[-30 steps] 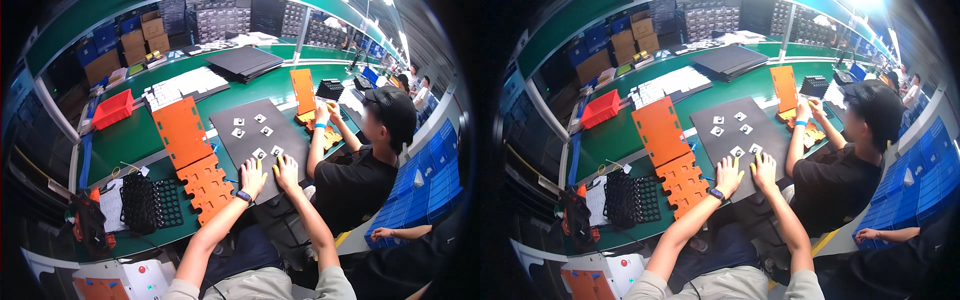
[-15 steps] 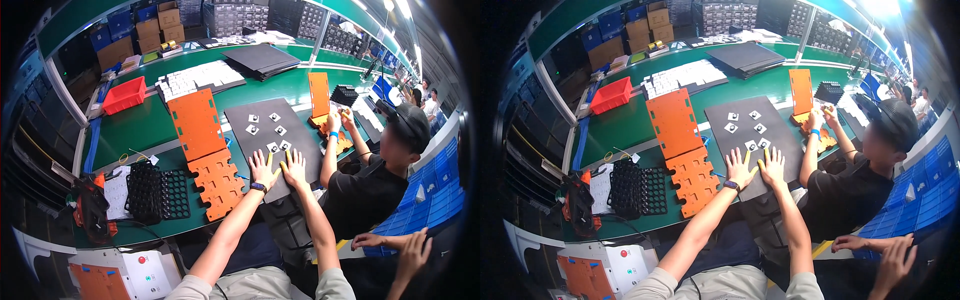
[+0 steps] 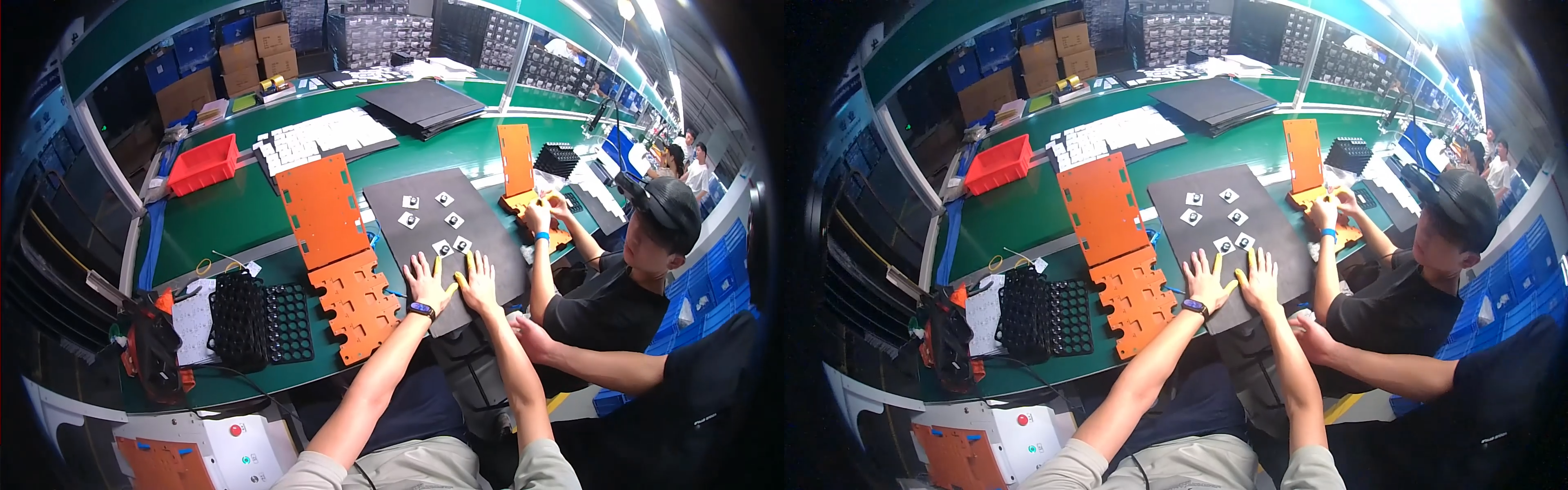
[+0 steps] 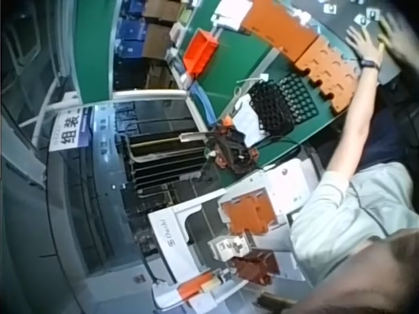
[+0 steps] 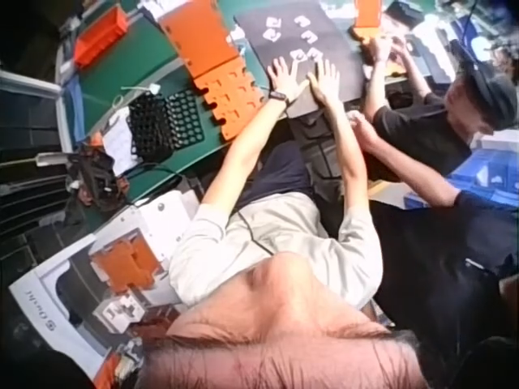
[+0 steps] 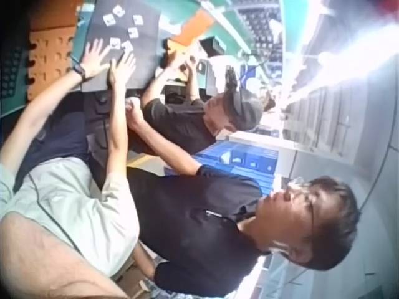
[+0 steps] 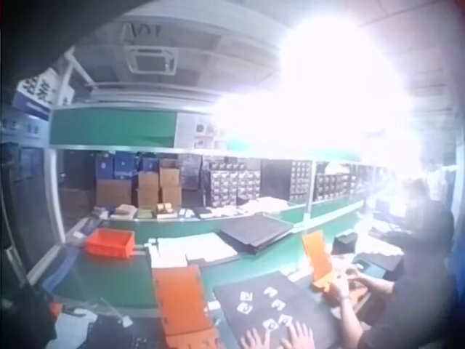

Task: Assembling small electronic components into plastic fixtures and using a testing machine to process them.

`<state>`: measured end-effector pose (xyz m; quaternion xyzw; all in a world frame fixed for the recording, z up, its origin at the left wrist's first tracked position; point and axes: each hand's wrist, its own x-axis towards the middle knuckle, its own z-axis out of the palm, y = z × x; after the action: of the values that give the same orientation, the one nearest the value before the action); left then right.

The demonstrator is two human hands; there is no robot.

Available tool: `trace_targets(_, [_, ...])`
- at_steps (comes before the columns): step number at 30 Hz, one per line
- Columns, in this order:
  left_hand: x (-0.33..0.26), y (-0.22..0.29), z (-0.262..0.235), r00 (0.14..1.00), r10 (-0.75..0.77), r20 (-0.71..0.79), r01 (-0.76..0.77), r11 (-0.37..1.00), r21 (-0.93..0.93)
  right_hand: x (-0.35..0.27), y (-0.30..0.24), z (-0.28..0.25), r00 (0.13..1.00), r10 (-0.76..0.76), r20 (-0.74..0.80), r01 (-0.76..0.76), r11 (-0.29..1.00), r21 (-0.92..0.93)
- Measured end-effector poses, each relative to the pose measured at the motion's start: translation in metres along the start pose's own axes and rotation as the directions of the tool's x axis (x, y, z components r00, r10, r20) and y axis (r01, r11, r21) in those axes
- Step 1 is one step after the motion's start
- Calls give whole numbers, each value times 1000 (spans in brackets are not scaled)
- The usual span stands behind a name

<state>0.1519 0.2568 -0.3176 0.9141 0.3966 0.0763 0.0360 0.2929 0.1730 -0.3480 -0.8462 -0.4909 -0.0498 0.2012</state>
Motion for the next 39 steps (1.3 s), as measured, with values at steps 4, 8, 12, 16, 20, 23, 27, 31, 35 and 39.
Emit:
trace_targets(4, [-3,2,-4,998,-12,63,9,999,47,-6,-7,-5,1000,24,-13,-24,1000,11])
trace_targets(8, [-1,-2,-2,995,-22,96,14,997,77,-15,-27,-6,993,117,-22,-117,993,31])
trace_targets(12, [-3,-2,0,996,1,86,-7,997,73,-33,-44,-12,978,94,-188,-53,977,208])
trace_targets(16, [-4,-1,-3,995,-2,100,-6,997,80,-56,-57,-19,946,120,-302,11,917,399])
trace_targets(20, [-5,-4,-16,986,10,164,-4,999,-38,-75,-66,-22,952,152,-265,-20,897,441])
trace_targets(23, [-3,-3,-21,981,-7,194,8,1000,-4,-83,-73,-29,949,177,-261,-38,887,460])
trace_targets(27, [-14,-7,-26,982,9,190,-14,1000,26,-92,-75,-41,965,179,-190,-51,843,536])
trace_targets(31, [-30,-13,-30,992,64,109,-66,998,12,-101,-76,-43,969,138,-205,-25,882,471])
trace_targets(35, [-53,-12,-48,988,138,68,-142,988,56,-102,-74,-42,968,61,-245,53,900,432])
trace_targets(39, [-80,-15,-61,979,202,29,-201,979,-28,-104,-74,-40,955,25,-295,113,890,442])
